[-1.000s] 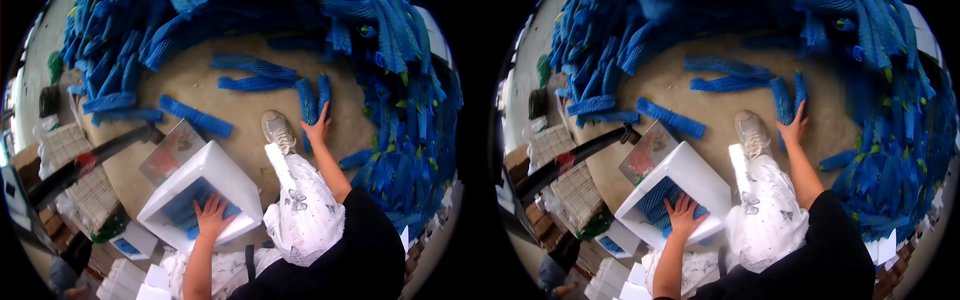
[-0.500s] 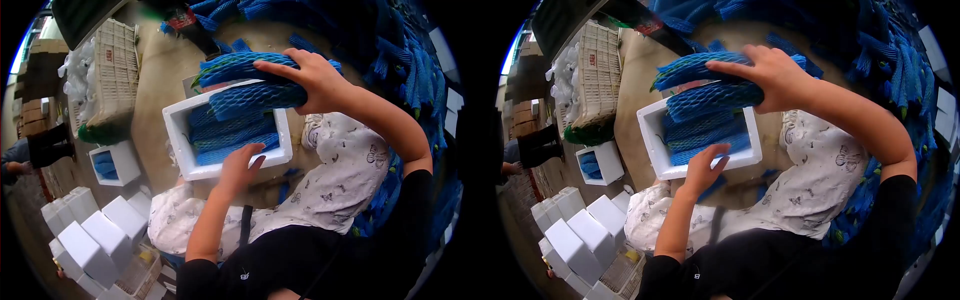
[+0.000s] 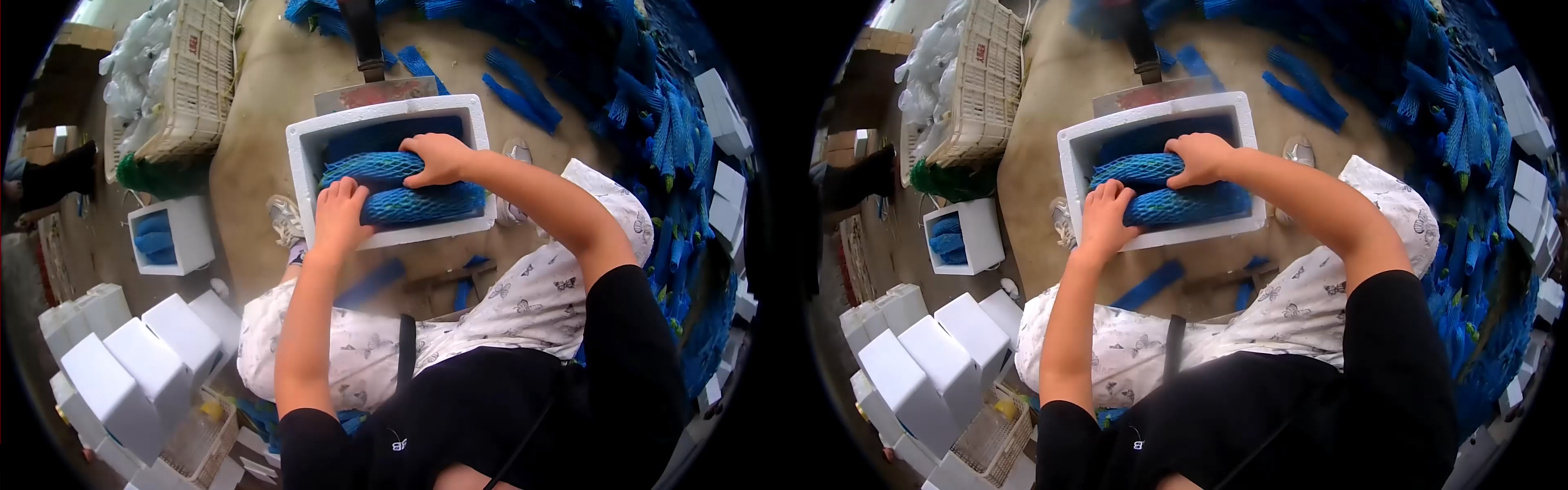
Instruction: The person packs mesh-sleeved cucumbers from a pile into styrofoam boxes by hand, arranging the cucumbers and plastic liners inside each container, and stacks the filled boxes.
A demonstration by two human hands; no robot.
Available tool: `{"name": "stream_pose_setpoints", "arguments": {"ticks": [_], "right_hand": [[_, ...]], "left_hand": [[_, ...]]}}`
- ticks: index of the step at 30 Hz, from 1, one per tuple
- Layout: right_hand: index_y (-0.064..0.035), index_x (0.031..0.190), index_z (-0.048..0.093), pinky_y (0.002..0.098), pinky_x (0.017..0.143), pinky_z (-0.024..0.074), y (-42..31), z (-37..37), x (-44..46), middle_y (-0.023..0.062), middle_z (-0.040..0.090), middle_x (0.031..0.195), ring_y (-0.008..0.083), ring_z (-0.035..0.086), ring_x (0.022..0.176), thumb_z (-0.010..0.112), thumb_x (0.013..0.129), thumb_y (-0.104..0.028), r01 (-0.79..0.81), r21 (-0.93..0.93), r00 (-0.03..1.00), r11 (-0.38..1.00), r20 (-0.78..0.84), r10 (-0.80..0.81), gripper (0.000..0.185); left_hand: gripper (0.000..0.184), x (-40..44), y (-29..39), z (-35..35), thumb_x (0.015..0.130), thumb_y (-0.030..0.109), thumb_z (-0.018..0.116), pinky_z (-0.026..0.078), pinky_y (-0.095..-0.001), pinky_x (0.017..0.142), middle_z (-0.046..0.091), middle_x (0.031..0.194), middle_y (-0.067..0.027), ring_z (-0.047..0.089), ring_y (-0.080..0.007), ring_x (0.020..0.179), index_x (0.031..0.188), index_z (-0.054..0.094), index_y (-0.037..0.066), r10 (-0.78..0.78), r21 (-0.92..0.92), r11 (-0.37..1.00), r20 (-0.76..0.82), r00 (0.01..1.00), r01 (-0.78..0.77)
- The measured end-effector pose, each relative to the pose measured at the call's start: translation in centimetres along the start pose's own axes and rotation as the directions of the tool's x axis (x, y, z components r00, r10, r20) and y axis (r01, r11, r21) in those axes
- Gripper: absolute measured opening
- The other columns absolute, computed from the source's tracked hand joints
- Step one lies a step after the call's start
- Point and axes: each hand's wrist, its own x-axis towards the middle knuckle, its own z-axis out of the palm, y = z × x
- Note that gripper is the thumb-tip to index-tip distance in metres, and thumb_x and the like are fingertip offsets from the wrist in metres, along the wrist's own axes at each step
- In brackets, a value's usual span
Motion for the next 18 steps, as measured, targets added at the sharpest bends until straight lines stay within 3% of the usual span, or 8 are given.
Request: {"name": "stream_pose_setpoints", "arguments": {"ticks": [1, 3, 5, 7, 9, 12, 15, 18], "right_hand": [[-0.0081, 0.132, 0.045, 0.0386, 0.094, 0.0451, -0.6, -0.8, 0.0, 0.0168, 0.060, 0.115, 0.0343, 0.057, 0.104, 0.069, 0.074, -0.045, -0.006, -0.087, 0.997, 0.996, 0.082, 0.013, 0.073], [-0.0076, 0.118, 0.052, 0.0392, 0.086, 0.0483, 0.3, -1.8, -1.0, 0.0170, 0.058, 0.113, 0.0340, 0.060, 0.097, 0.070, 0.071, -0.035, 0.106, -0.135, 0.974, 0.985, -0.187, -0.130, 0.058], [-0.0083, 0.116, 0.050, 0.0386, 0.082, 0.0495, 0.8, -3.6, -2.4, 0.0159, 0.057, 0.112, 0.0340, 0.060, 0.095, 0.072, 0.070, -0.029, 0.057, -0.055, 0.947, 0.997, -0.312, -0.071, 0.054], [-0.0102, 0.117, 0.047, 0.0372, 0.081, 0.0498, 1.5, -5.2, -3.2, 0.0145, 0.057, 0.112, 0.0337, 0.060, 0.095, 0.074, 0.069, -0.021, 0.051, -0.076, 0.942, 0.996, -0.329, -0.073, 0.056], [-0.0154, 0.119, 0.047, 0.0384, 0.080, 0.0498, 1.3, -4.1, -2.9, 0.0089, 0.056, 0.114, 0.0305, 0.059, 0.101, 0.078, 0.068, -0.018, 0.230, -0.190, 0.820, 0.954, -0.490, -0.295, 0.059], [-0.0236, 0.125, 0.047, 0.0382, 0.085, 0.0479, 0.2, -1.0, 0.5, 0.0057, 0.052, 0.121, 0.0286, 0.053, 0.108, 0.073, 0.073, -0.017, 0.404, -0.320, 0.735, 0.857, -0.444, -0.512, 0.059], [-0.0233, 0.122, 0.051, 0.0375, 0.091, 0.0458, 1.6, 1.0, 0.5, 0.0039, 0.052, 0.123, 0.0276, 0.053, 0.108, 0.072, 0.075, -0.018, 0.324, 0.002, 0.872, 0.946, -0.389, -0.298, 0.051], [-0.0222, 0.120, 0.052, 0.0377, 0.092, 0.0459, 2.9, 0.5, -0.5, 0.0035, 0.052, 0.124, 0.0285, 0.053, 0.109, 0.069, 0.078, -0.015, 0.413, -0.110, 0.857, 0.904, -0.290, -0.427, 0.046]], "left_hand": [[0.051, -0.3, 0.1, 0.2, 0.060, 0.014, 0.077, 0.042, -0.0383, 0.078, 0.055, 0.100, -0.0100, 0.054, -0.0289, 0.090, 0.105, 0.056, 0.007, 0.001, -0.044, 0.999, -0.089, 0.996, -0.005], [0.053, -0.2, -0.2, 1.2, 0.056, 0.011, 0.077, 0.042, -0.0368, 0.073, 0.055, 0.096, -0.0095, 0.055, -0.0281, 0.084, 0.104, 0.055, 0.007, -0.002, -0.097, 0.995, -0.168, 0.986, -0.014], [0.054, 0.1, 0.5, 2.4, 0.054, -0.001, 0.074, 0.044, -0.0403, 0.070, 0.060, 0.088, -0.0097, 0.057, -0.0338, 0.079, 0.103, 0.055, 0.007, -0.220, -0.008, 0.974, -0.280, 0.935, 0.226], [0.058, 1.5, -0.3, 3.6, 0.054, 0.002, 0.074, 0.043, -0.0378, 0.074, 0.058, 0.088, -0.0066, 0.056, -0.0265, 0.085, 0.108, 0.054, 0.008, -0.185, -0.006, 0.980, -0.424, 0.887, 0.201], [0.059, 1.5, -1.4, 4.0, 0.055, 0.003, 0.074, 0.043, -0.0390, 0.078, 0.057, 0.097, -0.0074, 0.054, -0.0268, 0.092, 0.110, 0.056, 0.011, -0.008, 0.086, 0.995, -0.369, 0.929, 0.043], [0.058, 1.2, -2.9, 2.8, 0.059, 0.010, 0.076, 0.042, -0.0398, 0.084, 0.055, 0.106, -0.0074, 0.052, -0.0270, 0.100, 0.113, 0.057, 0.012, 0.076, 0.091, 0.994, -0.207, 0.975, -0.059], [0.059, 0.4, -1.7, 0.6, 0.064, 0.019, 0.077, 0.042, -0.0400, 0.087, 0.055, 0.110, -0.0072, 0.052, -0.0266, 0.104, 0.118, 0.055, 0.012, -0.039, -0.043, 0.998, 0.015, 0.999, 0.040], [0.050, 0.2, -2.0, 1.1, 0.071, 0.020, 0.074, 0.043, -0.0412, 0.086, 0.054, 0.112, -0.0101, 0.053, -0.0306, 0.102, 0.116, 0.056, 0.012, 0.011, -0.042, 0.999, -0.064, 0.998, -0.014]]}}
